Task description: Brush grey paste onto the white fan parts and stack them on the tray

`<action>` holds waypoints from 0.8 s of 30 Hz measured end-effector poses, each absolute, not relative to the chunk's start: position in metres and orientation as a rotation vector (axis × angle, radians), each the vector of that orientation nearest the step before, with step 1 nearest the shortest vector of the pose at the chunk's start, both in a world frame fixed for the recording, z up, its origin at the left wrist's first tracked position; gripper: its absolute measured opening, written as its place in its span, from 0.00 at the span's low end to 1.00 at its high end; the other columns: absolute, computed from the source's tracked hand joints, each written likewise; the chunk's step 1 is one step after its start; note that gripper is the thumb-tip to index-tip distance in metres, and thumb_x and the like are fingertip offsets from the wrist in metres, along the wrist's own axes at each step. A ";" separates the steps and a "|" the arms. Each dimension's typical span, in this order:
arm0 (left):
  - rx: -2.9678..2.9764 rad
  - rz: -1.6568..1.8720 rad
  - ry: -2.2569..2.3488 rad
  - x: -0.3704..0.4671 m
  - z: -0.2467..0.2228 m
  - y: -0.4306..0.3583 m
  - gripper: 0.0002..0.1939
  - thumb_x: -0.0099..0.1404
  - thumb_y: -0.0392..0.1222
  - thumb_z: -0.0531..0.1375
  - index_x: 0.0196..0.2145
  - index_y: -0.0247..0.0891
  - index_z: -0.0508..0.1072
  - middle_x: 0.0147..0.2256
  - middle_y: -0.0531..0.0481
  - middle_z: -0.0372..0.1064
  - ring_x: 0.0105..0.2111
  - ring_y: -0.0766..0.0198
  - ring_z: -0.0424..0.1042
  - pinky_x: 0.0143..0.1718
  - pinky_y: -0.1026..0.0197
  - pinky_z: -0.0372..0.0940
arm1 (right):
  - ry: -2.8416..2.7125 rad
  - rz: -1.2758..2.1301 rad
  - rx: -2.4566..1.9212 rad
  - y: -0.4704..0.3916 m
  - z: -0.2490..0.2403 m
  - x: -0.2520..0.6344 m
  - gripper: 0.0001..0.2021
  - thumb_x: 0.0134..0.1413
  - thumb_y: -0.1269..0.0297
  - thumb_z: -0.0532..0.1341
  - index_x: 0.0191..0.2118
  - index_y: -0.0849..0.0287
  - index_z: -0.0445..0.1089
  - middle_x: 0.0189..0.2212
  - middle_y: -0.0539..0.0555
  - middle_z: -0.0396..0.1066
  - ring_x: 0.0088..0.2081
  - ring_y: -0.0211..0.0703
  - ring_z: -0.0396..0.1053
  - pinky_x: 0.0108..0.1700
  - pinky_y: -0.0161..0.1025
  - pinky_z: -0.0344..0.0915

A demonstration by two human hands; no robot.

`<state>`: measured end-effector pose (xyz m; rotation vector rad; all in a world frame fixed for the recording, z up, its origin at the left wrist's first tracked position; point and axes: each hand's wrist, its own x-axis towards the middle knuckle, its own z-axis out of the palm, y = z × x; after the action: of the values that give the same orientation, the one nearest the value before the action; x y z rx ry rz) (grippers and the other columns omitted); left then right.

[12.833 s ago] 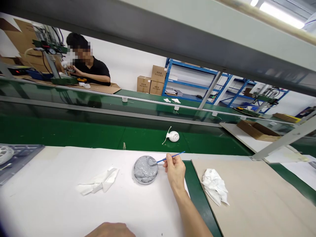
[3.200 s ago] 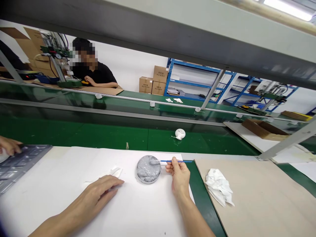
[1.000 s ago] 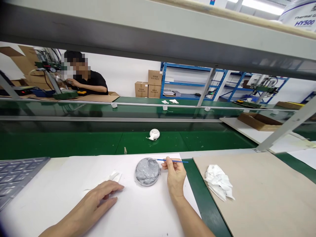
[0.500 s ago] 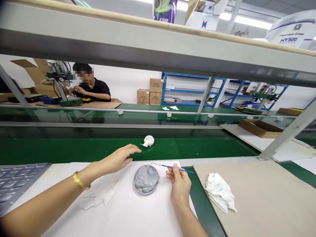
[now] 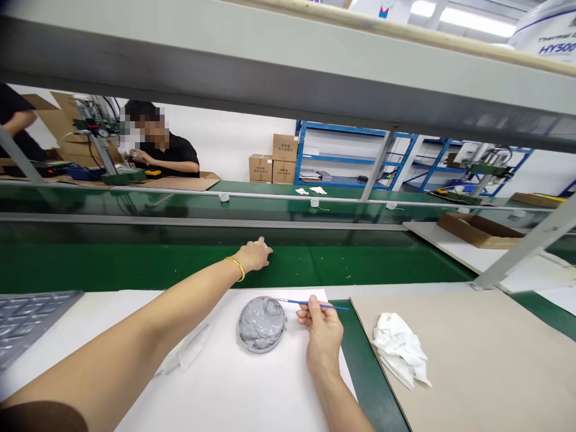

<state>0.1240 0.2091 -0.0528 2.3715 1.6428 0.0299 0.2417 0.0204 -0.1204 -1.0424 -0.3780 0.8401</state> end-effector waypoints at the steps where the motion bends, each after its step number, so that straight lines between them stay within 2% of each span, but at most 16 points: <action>1: 2.330 0.069 1.647 0.119 -0.055 0.214 0.20 0.63 0.39 0.59 0.52 0.38 0.64 0.59 0.43 0.51 0.57 0.47 0.55 0.54 0.38 0.54 | -0.388 0.837 -1.052 0.021 -0.121 0.241 0.19 0.37 0.54 0.71 0.29 0.64 0.68 0.23 0.54 0.73 0.23 0.39 0.70 0.24 0.33 0.69; 5: 2.116 0.295 1.617 0.086 -0.057 0.232 0.20 0.63 0.38 0.59 0.52 0.38 0.64 0.58 0.43 0.54 0.55 0.48 0.58 0.53 0.39 0.57 | -0.418 0.852 -1.092 0.022 -0.123 0.237 0.20 0.36 0.53 0.71 0.30 0.64 0.69 0.24 0.55 0.73 0.24 0.41 0.71 0.26 0.35 0.70; 8: 1.869 0.490 1.551 0.055 -0.049 0.236 0.21 0.64 0.38 0.59 0.54 0.37 0.62 0.54 0.42 0.58 0.50 0.52 0.64 0.48 0.43 0.64 | -0.429 0.867 -1.111 0.022 -0.123 0.234 0.21 0.36 0.53 0.72 0.30 0.65 0.69 0.24 0.56 0.74 0.25 0.41 0.71 0.26 0.35 0.70; 11: 1.624 0.681 1.366 0.024 -0.035 0.221 0.25 0.64 0.35 0.58 0.57 0.37 0.55 0.51 0.42 0.62 0.45 0.56 0.69 0.43 0.50 0.70 | -0.447 0.862 -1.123 0.022 -0.123 0.232 0.21 0.35 0.53 0.72 0.30 0.65 0.69 0.24 0.56 0.74 0.25 0.42 0.71 0.27 0.36 0.70; 15: 1.396 0.837 1.072 -0.016 -0.011 0.163 0.26 0.65 0.31 0.54 0.57 0.41 0.49 0.49 0.44 0.65 0.46 0.62 0.71 0.49 0.56 0.68 | -0.488 0.809 -1.132 0.023 -0.124 0.232 0.20 0.38 0.52 0.70 0.30 0.65 0.69 0.25 0.57 0.74 0.25 0.43 0.72 0.27 0.37 0.70; 17: 1.268 0.860 0.957 -0.033 -0.003 0.125 0.29 0.62 0.32 0.57 0.57 0.44 0.50 0.48 0.45 0.66 0.47 0.59 0.71 0.51 0.56 0.66 | -0.511 0.770 -1.132 0.023 -0.124 0.232 0.19 0.41 0.52 0.69 0.31 0.65 0.69 0.25 0.56 0.74 0.25 0.42 0.72 0.28 0.37 0.70; 21: 0.949 0.766 0.827 -0.048 -0.005 0.049 0.41 0.50 0.30 0.66 0.56 0.48 0.52 0.46 0.47 0.68 0.47 0.51 0.71 0.50 0.53 0.66 | -0.542 0.705 -1.151 0.022 -0.122 0.230 0.18 0.43 0.53 0.68 0.31 0.65 0.69 0.24 0.55 0.74 0.25 0.42 0.72 0.29 0.36 0.70; 24: 0.850 0.589 0.725 -0.041 -0.023 0.008 0.40 0.46 0.33 0.69 0.53 0.44 0.55 0.43 0.47 0.69 0.45 0.50 0.72 0.49 0.50 0.64 | -0.523 0.687 -1.158 0.021 -0.119 0.230 0.18 0.42 0.53 0.69 0.31 0.64 0.69 0.25 0.55 0.74 0.25 0.42 0.71 0.28 0.36 0.70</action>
<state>-0.0410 0.0084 -0.0225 0.8498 0.7248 0.5891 0.2297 0.0210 -0.1192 -1.1583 -0.5230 0.6867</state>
